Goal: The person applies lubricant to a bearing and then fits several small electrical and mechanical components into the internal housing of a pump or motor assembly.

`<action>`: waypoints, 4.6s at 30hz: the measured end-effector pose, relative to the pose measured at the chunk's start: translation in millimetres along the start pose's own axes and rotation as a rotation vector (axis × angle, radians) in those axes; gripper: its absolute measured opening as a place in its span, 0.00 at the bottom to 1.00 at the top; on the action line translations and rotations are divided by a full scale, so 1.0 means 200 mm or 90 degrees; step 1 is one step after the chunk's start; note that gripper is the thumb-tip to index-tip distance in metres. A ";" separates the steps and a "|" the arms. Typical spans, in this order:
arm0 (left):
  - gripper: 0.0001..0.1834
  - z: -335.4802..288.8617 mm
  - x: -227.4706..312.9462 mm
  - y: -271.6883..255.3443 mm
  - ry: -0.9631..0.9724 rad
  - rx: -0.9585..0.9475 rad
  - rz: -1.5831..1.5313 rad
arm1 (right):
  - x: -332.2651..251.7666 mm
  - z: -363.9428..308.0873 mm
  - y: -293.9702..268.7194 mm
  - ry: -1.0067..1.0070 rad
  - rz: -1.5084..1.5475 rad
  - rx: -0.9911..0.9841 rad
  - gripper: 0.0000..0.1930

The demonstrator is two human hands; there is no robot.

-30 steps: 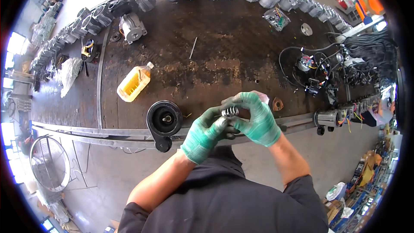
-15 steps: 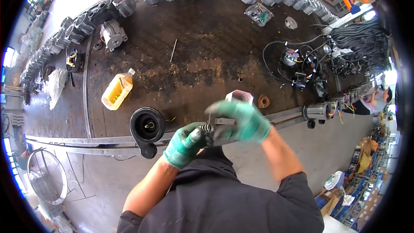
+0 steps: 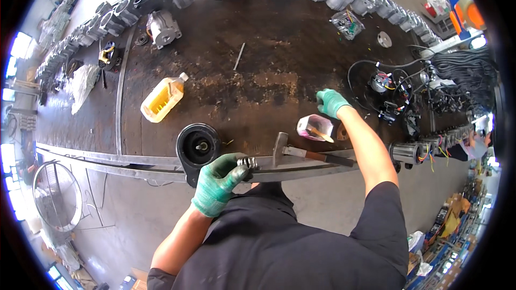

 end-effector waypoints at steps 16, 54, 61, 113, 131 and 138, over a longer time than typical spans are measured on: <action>0.26 -0.03 0.02 -0.13 0.006 0.028 0.023 | -0.05 -0.03 -0.07 -0.019 -0.021 -0.029 0.16; 0.25 -0.12 0.15 -0.39 -0.035 -0.016 -0.135 | -1.58 -0.66 -0.57 -0.395 0.664 0.296 0.11; 0.27 -0.10 0.10 -0.44 -0.091 -0.076 -0.285 | -1.72 -0.65 -0.54 -0.420 0.586 0.419 0.27; 0.41 0.28 0.00 -0.56 0.552 -0.026 0.631 | -1.79 -0.37 -0.44 -0.260 -0.078 0.146 0.12; 0.38 0.28 0.03 -0.55 0.517 -0.015 0.614 | -1.94 -0.36 -0.50 -0.089 -0.183 0.031 0.10; 0.43 0.27 0.02 -0.57 0.538 -0.043 0.648 | -1.89 -0.49 -0.58 -0.077 0.074 0.147 0.12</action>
Point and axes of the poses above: each hand's wrist, its own z-axis towards the middle knuckle, its own y-axis out of the palm, x = y × z, the point moved 1 cm from there along z, towards the middle knuckle, and after that the axes turned 11 degrees about -z, right-handed, at the moved point
